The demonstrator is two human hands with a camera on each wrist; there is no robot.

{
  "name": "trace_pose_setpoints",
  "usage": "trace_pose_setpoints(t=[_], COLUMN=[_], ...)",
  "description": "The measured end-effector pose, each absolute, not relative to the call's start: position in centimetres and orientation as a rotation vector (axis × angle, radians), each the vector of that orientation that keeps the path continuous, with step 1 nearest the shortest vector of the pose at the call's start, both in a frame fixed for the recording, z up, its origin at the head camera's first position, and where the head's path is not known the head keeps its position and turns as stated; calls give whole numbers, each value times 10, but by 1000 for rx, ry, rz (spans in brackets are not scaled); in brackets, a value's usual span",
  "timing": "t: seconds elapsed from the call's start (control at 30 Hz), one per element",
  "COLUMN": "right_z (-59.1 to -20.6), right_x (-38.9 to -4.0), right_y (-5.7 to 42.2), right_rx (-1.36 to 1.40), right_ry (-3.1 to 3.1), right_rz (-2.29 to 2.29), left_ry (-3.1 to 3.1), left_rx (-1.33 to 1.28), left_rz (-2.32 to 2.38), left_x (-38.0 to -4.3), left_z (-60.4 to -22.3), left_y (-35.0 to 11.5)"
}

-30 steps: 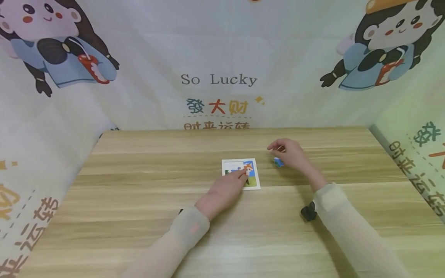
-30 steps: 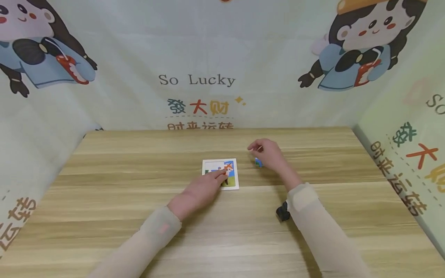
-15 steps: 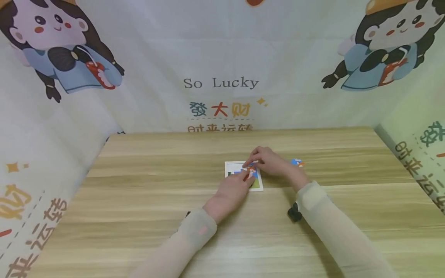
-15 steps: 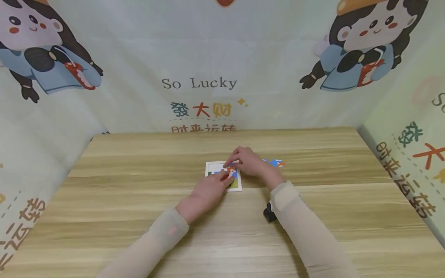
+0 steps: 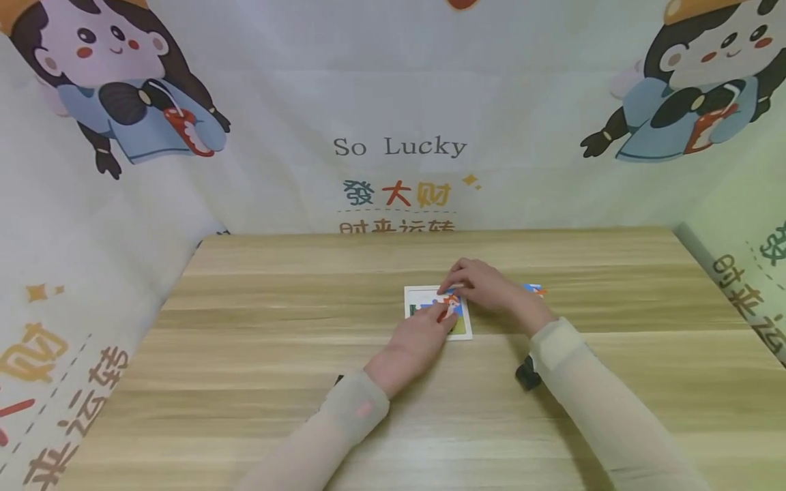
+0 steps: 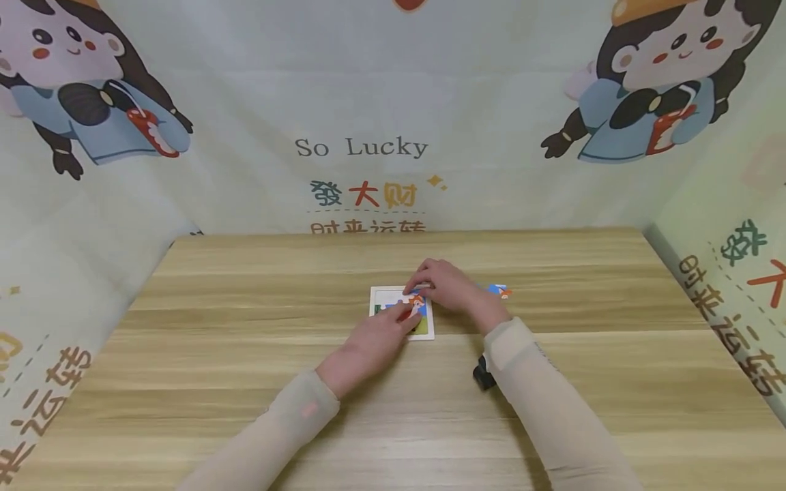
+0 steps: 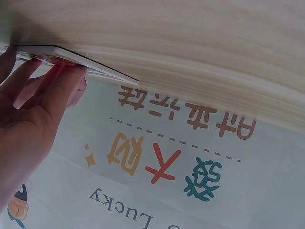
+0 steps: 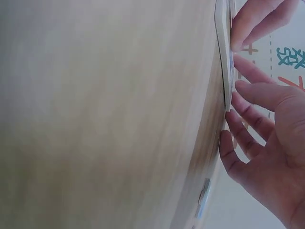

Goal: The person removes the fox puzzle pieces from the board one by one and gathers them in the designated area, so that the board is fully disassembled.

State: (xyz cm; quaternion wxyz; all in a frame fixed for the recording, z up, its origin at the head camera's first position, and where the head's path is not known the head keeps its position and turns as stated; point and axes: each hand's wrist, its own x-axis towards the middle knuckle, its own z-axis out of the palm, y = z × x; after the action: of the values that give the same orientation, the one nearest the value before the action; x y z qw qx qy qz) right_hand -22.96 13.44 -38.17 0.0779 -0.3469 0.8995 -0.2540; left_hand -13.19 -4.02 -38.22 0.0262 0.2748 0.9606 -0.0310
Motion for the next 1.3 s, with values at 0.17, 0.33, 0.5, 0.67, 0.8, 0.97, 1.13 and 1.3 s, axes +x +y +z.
trace_pose_setpoints(t=[0.17, 0.33, 0.5, 0.67, 0.8, 0.97, 1.13, 1.3], right_z=[-380, -378, -378, -380, -379, -381, -383, -382], right_x=[-233, -236, -239, -241, -242, -243, -244, -242], right_y=[138, 135, 126, 118, 117, 122, 125, 128], right_rx=[-1080, -1133, -1167, -1169, -1099, -1055, -991, -937], right_ry=[2718, 2732, 2747, 2731, 2697, 2634, 2578, 2524], right_rz=[-706, -623, -535, -489, -585, -725, -859, -970], left_ry=[2952, 2942, 2972, 2959, 2954, 2958, 2956, 2962], left_rx=[815, 787, 820, 826, 826, 810, 791, 791], left_rz=[-144, -132, -111, -123, -128, -141, -117, -111], left_x=[-131, -132, -131, -129, -130, -130, -129, -128], left_z=[-382, -383, -385, -384, -386, -388, -388, -386], left_y=[-37, -37, -40, -38, -38, -37, -37, -38])
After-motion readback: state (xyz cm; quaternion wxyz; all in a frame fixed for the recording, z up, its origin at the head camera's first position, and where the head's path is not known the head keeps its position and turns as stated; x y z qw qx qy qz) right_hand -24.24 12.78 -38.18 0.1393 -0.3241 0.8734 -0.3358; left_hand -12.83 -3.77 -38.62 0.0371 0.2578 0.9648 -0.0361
